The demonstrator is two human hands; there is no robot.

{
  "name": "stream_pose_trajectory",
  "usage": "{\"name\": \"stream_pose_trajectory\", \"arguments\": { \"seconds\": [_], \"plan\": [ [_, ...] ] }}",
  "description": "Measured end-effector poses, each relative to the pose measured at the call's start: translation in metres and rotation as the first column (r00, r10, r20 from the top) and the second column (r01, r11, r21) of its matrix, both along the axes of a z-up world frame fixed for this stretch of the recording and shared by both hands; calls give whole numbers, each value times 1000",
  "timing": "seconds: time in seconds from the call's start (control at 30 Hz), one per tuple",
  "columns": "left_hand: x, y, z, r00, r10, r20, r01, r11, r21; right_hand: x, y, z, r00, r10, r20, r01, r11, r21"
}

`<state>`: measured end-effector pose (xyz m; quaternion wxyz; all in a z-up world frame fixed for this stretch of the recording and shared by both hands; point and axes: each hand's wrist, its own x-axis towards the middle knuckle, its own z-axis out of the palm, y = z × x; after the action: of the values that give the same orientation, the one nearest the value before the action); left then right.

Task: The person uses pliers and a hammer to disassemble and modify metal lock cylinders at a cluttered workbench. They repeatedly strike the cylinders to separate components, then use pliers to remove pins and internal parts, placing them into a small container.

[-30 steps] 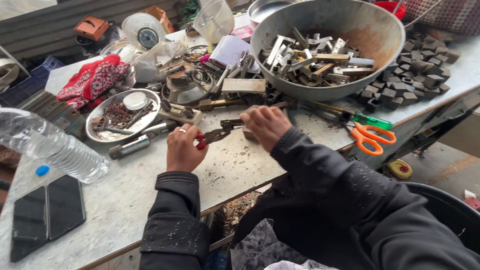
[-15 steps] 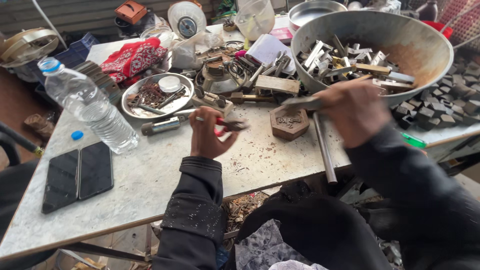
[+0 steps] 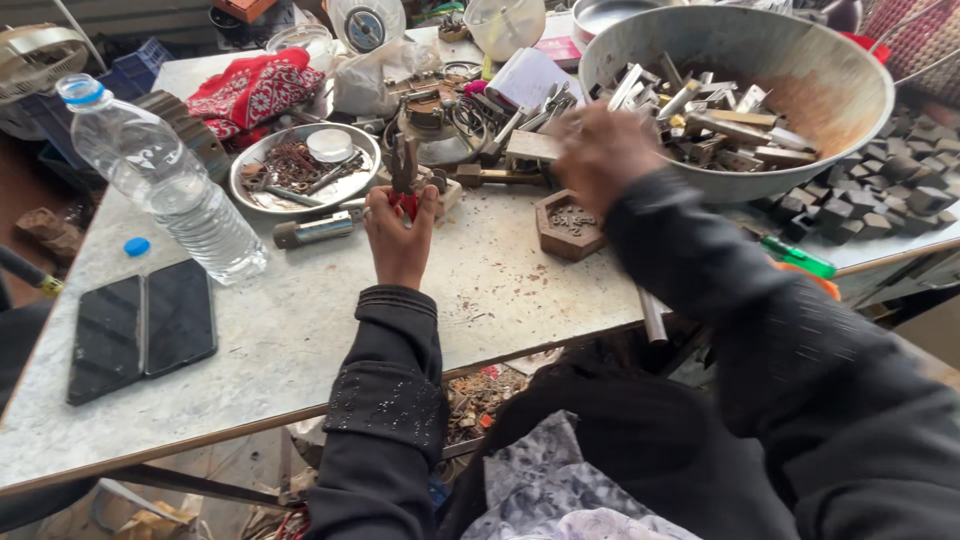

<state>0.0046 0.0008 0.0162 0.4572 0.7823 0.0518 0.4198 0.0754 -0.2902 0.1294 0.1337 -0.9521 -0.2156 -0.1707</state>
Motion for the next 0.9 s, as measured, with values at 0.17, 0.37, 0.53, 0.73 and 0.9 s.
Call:
{"name": "stream_pose_trajectory", "arguments": {
  "seconds": [0.17,0.37,0.53,0.73,0.9],
  "plan": [
    [18,4,-11,990,-112,83,134,935,-330,35,73,-71,982,165,88,-102,865,-491],
    [24,3,-18,990,-142,-10,130,929,-346,88,88,-105,998,69,-14,-70,942,-330],
    [16,1,-11,981,-196,0,181,911,-370,89,104,-104,992,-77,-101,10,841,-541],
    [10,-1,-3,976,-215,-24,194,921,-338,67,105,-72,991,-57,120,107,876,-471],
    [10,-2,-8,966,-252,-56,227,933,-281,30,61,-18,990,18,140,-54,966,254]
  ]
}}
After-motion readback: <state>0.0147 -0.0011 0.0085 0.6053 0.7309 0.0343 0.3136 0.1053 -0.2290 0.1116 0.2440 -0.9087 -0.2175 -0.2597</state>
